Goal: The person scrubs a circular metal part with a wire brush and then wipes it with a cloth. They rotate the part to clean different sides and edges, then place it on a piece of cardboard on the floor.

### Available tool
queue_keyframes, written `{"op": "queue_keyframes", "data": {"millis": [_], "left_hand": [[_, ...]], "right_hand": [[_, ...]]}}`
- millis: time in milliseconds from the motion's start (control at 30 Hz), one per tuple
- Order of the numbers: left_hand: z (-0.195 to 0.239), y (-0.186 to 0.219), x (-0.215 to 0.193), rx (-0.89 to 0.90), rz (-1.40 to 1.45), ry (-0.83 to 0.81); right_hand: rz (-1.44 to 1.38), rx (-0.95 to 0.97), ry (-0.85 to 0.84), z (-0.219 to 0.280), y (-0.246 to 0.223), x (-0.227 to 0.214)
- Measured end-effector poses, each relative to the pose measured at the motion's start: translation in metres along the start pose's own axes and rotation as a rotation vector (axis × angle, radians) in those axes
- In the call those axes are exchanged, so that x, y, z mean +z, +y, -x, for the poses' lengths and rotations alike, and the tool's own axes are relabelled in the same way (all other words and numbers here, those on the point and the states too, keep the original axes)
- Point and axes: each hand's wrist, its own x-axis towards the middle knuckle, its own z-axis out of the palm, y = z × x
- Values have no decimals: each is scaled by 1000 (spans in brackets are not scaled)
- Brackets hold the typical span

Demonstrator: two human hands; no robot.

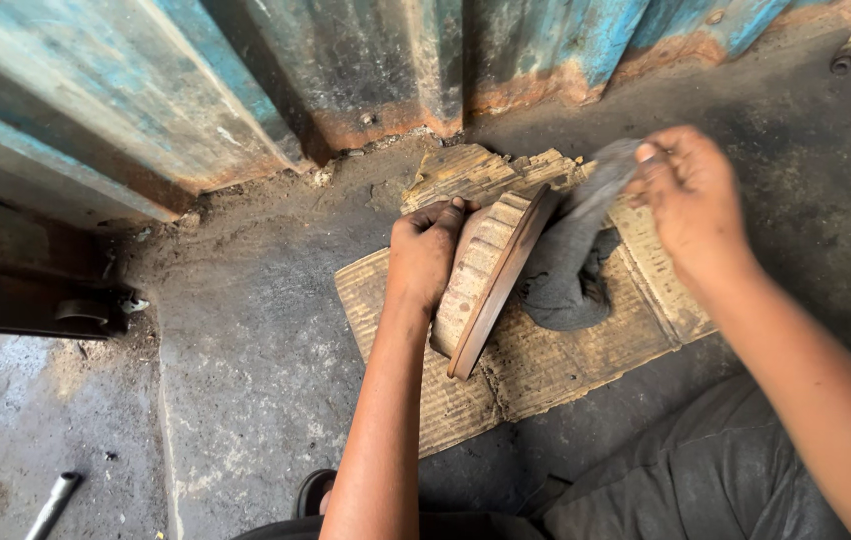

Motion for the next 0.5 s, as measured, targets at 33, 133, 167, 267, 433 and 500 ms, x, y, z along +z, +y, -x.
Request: {"op": "queue_keyframes", "data": {"millis": [33, 133, 167, 267, 433, 500], "left_hand": [[1, 1, 1, 0, -20, 7], [2, 3, 4, -5, -16, 28], [3, 4, 5, -10, -3, 36], [6, 7, 6, -48, -17, 81], [9, 13, 9, -31, -31, 70], [11, 17, 10, -16, -69, 83]], "right_hand": [[88, -55, -15, 4, -2, 5], [340, -163, -33, 24, -18, 22], [422, -189, -36, 32, -25, 27], [434, -557, -14, 49, -40, 35], [235, -235, 19, 24, -44, 32], [236, -230, 12, 25, -46, 32]]}}
